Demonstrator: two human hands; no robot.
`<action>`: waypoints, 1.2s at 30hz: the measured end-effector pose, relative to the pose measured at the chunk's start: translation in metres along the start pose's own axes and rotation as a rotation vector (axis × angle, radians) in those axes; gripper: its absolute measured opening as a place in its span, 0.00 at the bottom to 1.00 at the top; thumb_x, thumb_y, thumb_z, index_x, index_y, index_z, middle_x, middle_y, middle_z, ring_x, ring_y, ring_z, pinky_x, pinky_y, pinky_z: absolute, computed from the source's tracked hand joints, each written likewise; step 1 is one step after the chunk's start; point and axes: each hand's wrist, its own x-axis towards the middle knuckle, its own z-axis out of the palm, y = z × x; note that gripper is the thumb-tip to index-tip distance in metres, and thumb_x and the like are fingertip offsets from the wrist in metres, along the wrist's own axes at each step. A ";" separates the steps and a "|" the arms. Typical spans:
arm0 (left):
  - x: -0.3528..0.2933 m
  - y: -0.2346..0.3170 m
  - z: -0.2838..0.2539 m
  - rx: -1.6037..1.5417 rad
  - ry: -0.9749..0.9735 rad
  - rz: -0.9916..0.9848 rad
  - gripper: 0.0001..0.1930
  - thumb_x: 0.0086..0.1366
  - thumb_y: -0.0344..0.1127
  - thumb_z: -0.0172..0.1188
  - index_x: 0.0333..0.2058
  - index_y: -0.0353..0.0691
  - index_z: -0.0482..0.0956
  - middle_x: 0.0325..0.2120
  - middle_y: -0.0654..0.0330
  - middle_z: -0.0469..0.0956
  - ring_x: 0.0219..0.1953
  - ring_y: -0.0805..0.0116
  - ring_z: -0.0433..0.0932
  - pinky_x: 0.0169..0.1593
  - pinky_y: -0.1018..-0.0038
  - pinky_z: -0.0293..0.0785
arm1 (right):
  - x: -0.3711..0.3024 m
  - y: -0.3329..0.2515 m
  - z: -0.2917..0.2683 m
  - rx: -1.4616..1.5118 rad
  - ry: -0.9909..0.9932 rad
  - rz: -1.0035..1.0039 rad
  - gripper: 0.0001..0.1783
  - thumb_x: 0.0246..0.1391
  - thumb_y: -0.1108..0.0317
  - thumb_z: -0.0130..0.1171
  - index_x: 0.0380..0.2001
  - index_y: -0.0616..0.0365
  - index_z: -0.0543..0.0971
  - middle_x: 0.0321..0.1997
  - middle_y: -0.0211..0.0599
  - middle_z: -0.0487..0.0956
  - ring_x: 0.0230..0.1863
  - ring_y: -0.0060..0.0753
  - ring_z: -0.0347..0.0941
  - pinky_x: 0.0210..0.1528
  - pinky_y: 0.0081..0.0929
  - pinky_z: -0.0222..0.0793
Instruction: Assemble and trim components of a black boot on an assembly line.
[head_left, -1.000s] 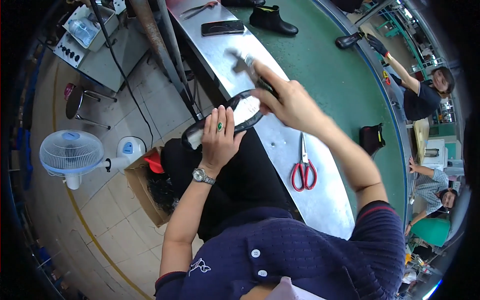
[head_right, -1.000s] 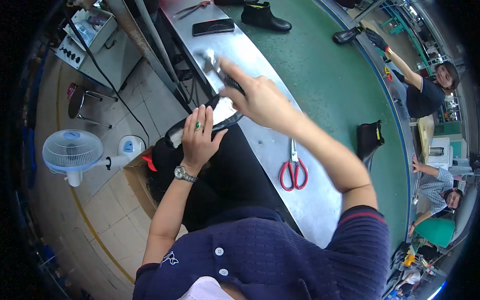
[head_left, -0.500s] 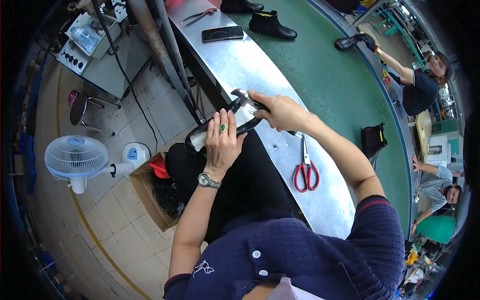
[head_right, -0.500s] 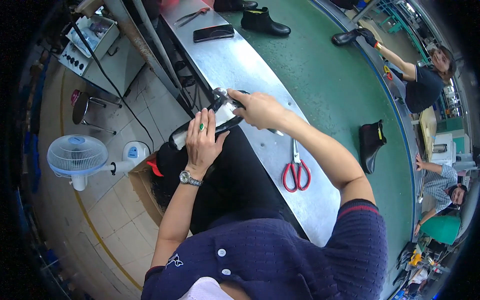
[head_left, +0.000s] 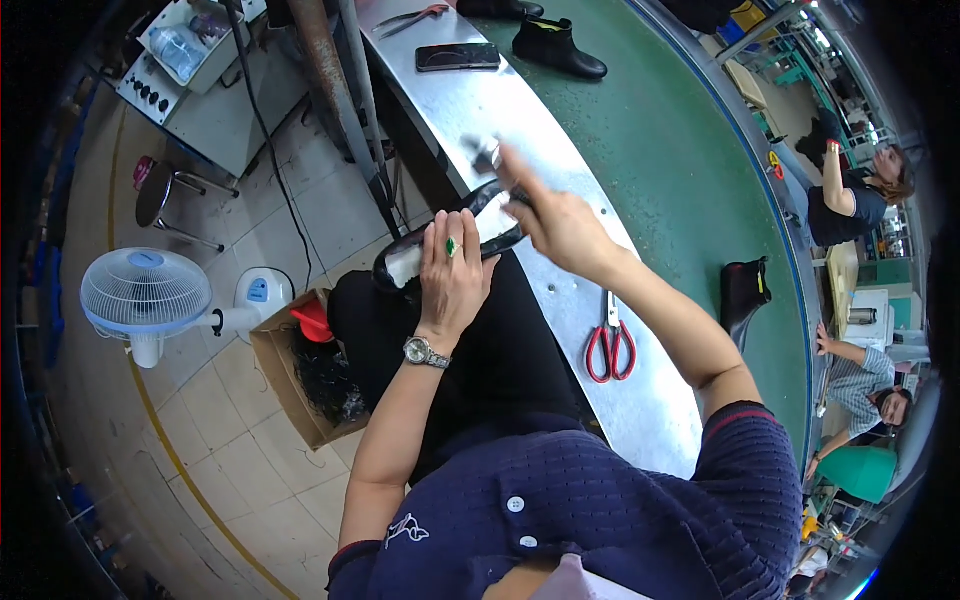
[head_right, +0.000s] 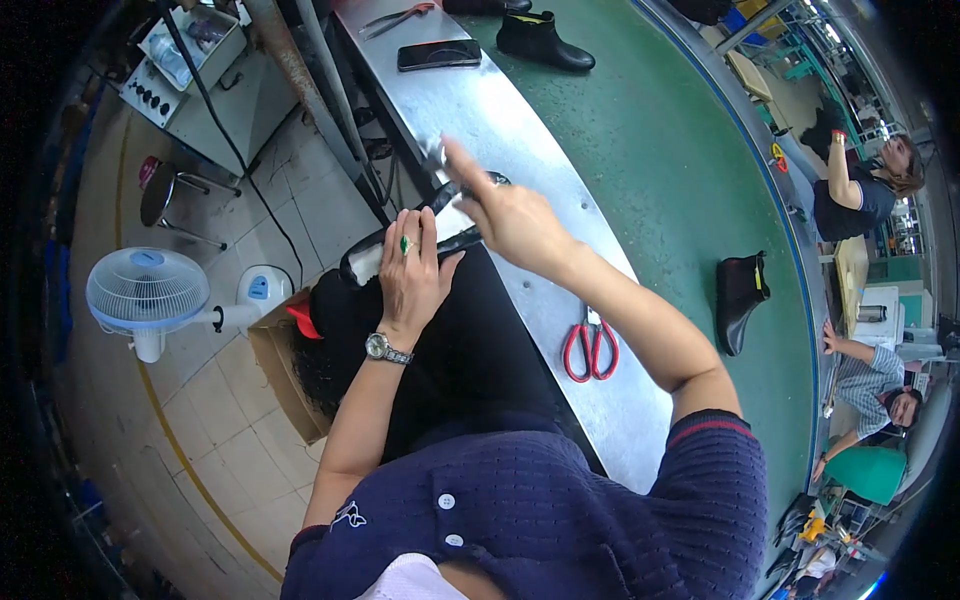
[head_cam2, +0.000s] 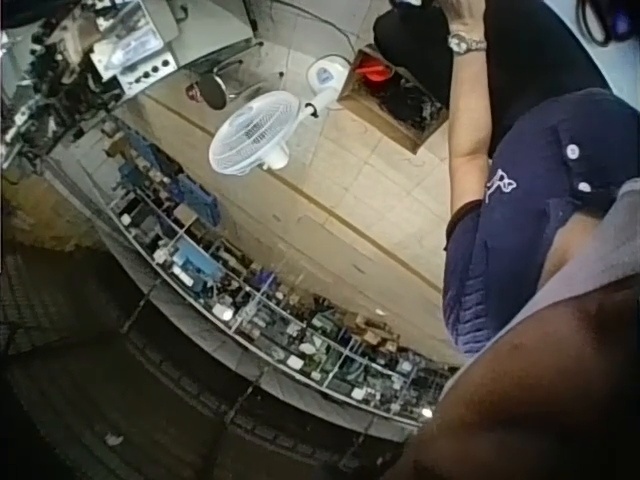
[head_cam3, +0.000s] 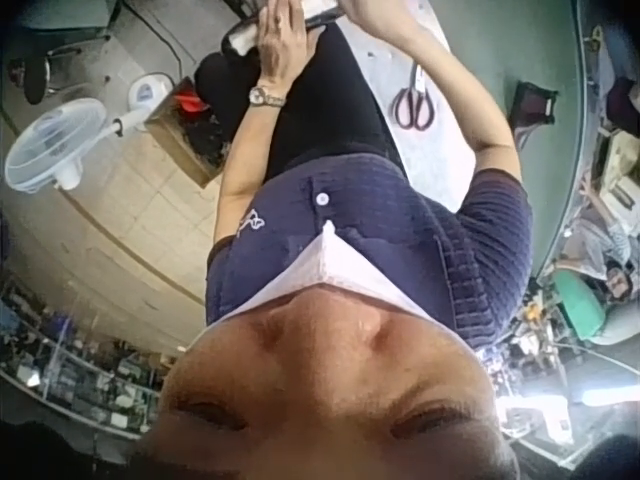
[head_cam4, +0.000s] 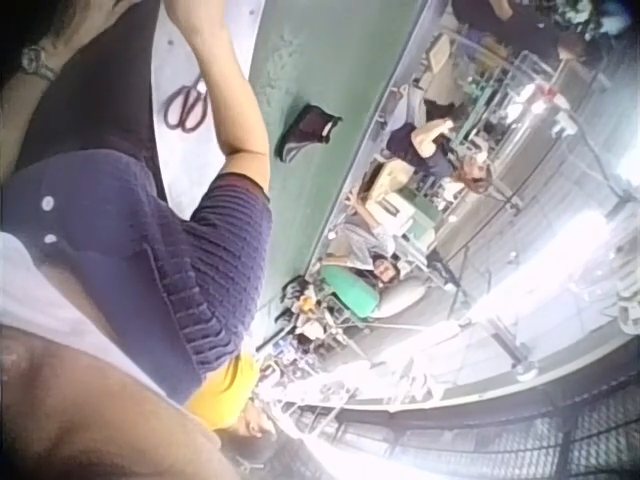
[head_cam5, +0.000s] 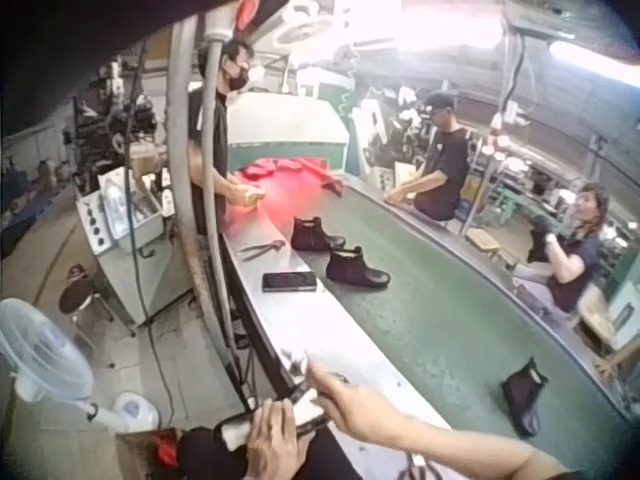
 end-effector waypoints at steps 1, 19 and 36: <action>-0.002 -0.003 0.000 0.004 -0.001 0.000 0.34 0.58 0.42 0.65 0.57 0.25 0.65 0.50 0.42 0.71 0.55 0.43 0.70 0.60 0.55 0.65 | 0.003 -0.005 0.001 -0.276 -0.302 0.039 0.39 0.62 0.67 0.51 0.71 0.33 0.47 0.21 0.44 0.78 0.17 0.43 0.74 0.25 0.36 0.69; -0.001 -0.002 -0.004 -0.067 0.003 -0.077 0.30 0.48 0.37 0.73 0.47 0.28 0.71 0.46 0.45 0.72 0.54 0.44 0.70 0.60 0.56 0.66 | -0.005 -0.021 0.013 -0.134 -0.126 -0.024 0.44 0.61 0.65 0.51 0.71 0.31 0.39 0.19 0.45 0.77 0.17 0.48 0.75 0.19 0.45 0.68; 0.031 -0.069 -0.059 -0.514 -0.320 -0.285 0.32 0.61 0.28 0.59 0.62 0.30 0.58 0.34 0.44 0.81 0.34 0.46 0.81 0.39 0.63 0.77 | 0.002 -0.038 0.006 0.876 -0.776 0.726 0.23 0.65 0.71 0.47 0.61 0.53 0.59 0.36 0.39 0.77 0.35 0.31 0.79 0.38 0.28 0.79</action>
